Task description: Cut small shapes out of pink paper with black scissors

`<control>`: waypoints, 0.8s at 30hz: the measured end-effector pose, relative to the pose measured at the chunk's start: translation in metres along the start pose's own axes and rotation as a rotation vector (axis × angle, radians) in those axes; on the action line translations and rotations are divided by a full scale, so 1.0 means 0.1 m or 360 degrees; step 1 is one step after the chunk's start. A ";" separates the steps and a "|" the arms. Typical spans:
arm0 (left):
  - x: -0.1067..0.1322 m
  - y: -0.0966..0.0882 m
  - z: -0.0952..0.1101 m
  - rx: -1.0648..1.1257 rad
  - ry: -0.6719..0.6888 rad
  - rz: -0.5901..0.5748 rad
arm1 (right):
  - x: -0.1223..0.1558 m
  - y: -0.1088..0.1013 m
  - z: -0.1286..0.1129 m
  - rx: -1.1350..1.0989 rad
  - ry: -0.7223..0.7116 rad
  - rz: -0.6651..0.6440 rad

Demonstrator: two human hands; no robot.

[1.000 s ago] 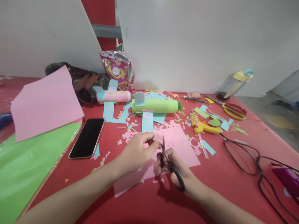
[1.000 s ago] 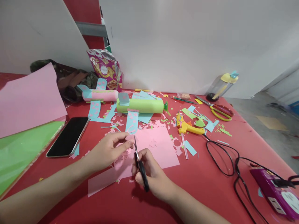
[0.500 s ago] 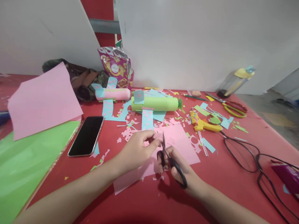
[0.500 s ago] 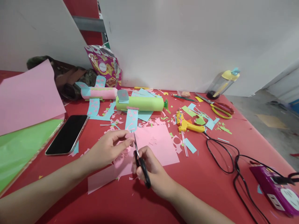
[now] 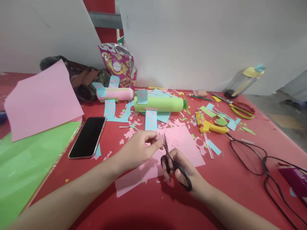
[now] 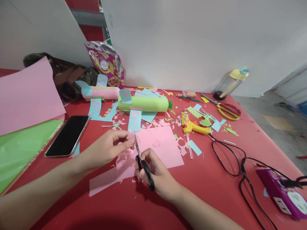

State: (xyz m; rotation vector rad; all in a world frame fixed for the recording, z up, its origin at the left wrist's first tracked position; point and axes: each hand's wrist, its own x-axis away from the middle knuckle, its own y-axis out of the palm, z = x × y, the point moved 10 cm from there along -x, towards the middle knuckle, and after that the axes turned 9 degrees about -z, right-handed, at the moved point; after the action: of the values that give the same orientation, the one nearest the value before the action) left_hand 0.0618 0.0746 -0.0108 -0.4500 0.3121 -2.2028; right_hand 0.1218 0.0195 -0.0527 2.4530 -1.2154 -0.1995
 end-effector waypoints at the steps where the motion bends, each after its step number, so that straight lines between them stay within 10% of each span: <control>1: 0.00 0.00 0.00 0.0013 0.0009 -0.0006 | 0.00 0.01 0.00 -0.0006 -0.0005 -0.0013; 24: -0.01 0.10 -0.22 0.0281 -0.0250 -0.0265 | -0.01 0.03 0.04 -0.0016 -0.0073 -0.0138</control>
State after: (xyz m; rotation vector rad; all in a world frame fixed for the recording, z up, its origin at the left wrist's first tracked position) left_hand 0.0598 0.0707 -0.0348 -0.5638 -0.0050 -2.3149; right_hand 0.1180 0.0179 -0.0551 2.5069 -1.1248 -0.2867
